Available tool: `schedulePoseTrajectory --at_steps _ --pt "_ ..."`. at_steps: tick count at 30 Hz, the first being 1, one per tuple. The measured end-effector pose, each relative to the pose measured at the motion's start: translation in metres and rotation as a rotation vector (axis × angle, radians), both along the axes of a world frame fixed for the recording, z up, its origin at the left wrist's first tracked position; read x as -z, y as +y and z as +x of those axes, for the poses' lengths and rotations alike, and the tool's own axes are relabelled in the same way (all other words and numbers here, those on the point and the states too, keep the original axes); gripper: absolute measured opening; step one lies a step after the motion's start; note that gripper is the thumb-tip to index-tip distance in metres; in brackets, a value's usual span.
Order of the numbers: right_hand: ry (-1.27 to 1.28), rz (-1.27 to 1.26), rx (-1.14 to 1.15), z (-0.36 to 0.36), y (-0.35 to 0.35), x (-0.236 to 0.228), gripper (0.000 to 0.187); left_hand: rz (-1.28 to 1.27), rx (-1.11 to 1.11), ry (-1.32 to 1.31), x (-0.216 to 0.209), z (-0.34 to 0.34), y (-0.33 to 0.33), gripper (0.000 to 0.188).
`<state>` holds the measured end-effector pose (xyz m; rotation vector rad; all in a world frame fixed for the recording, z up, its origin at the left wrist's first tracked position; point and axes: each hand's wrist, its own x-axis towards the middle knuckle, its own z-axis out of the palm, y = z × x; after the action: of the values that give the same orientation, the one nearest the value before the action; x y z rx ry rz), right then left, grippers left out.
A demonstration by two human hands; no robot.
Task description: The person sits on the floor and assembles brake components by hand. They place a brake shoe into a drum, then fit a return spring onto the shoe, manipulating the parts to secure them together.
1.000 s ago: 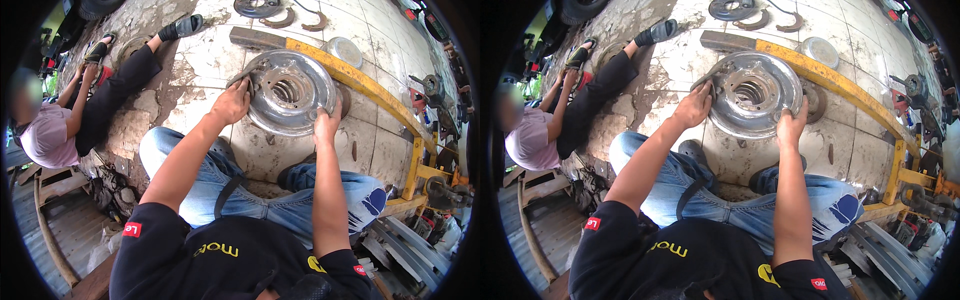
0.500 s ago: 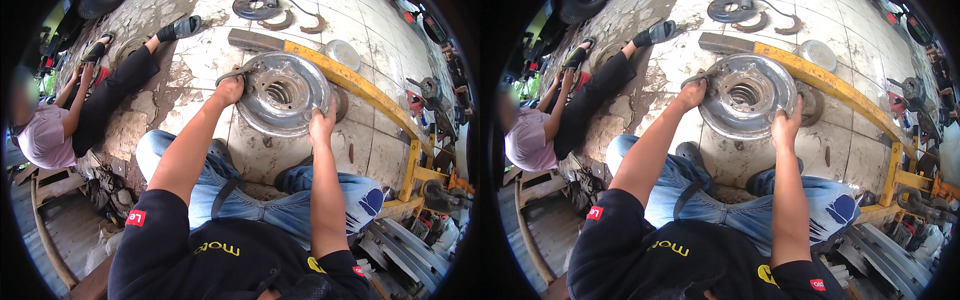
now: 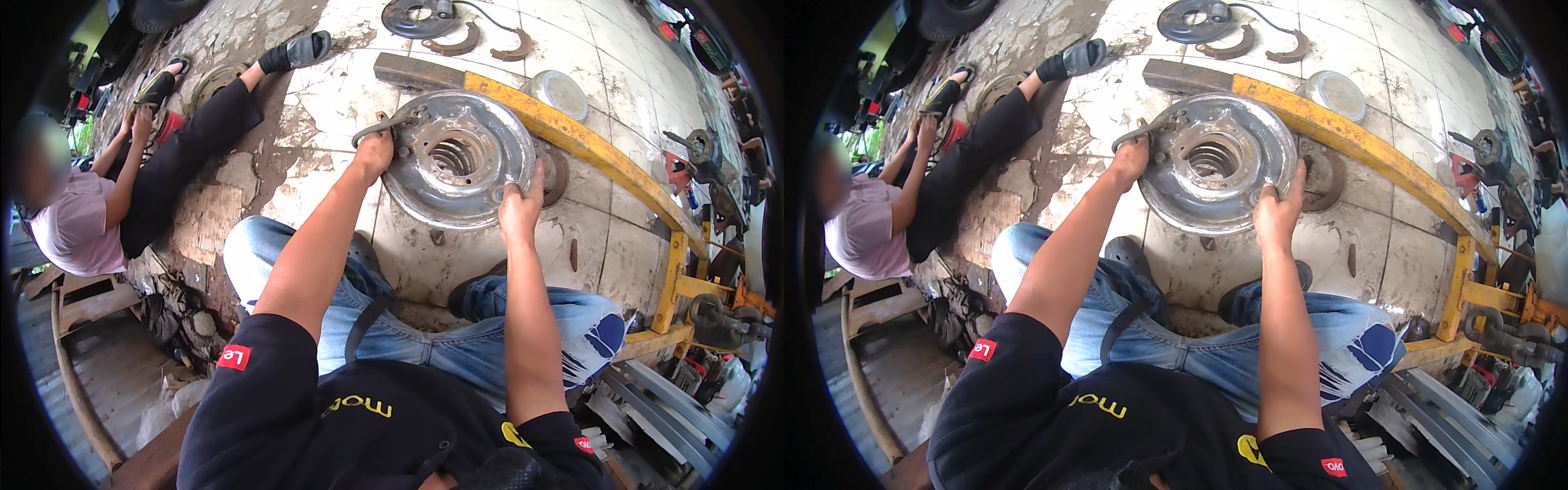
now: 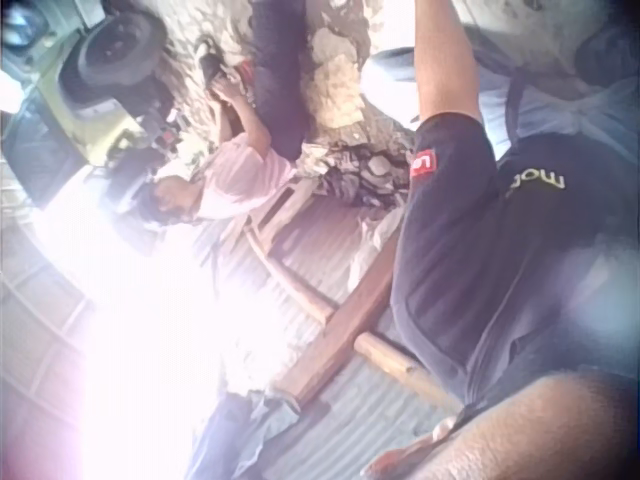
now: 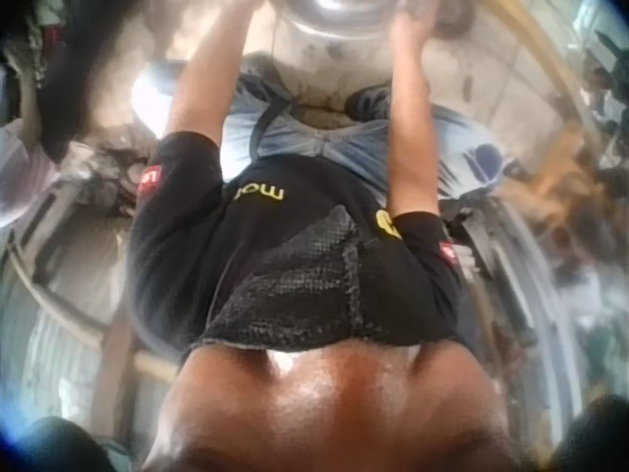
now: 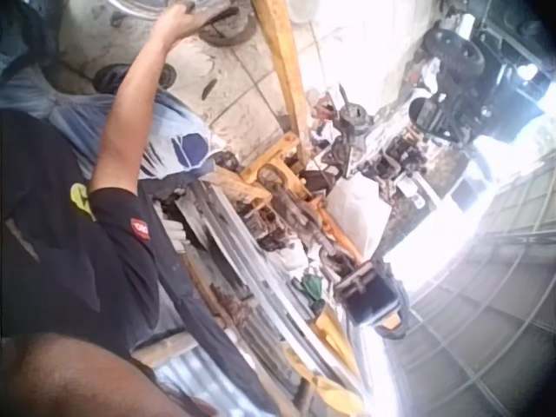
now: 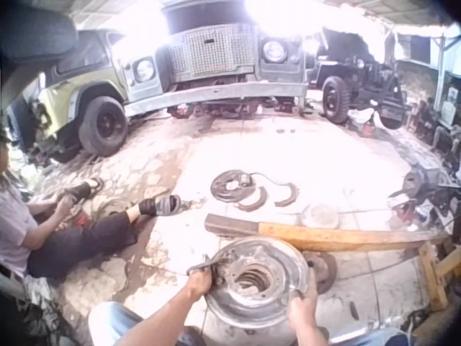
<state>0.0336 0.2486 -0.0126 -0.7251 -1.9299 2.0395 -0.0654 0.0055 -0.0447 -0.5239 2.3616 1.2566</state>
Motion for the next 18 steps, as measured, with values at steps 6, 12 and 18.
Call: schedulePoseTrajectory --at_steps 6,12,18 --pt "0.025 -0.011 0.018 -0.007 0.019 0.012 0.067 -0.009 0.202 -0.056 -0.025 0.047 -0.009 0.065" --pt "0.028 -0.123 -0.022 -0.005 0.009 -0.001 0.07 0.15 -0.05 -0.176 -0.03 0.037 -0.003 0.058" --pt "0.012 -0.018 0.021 -0.004 0.009 0.019 0.073 0.074 0.093 -0.06 -0.007 0.008 -0.008 0.073"
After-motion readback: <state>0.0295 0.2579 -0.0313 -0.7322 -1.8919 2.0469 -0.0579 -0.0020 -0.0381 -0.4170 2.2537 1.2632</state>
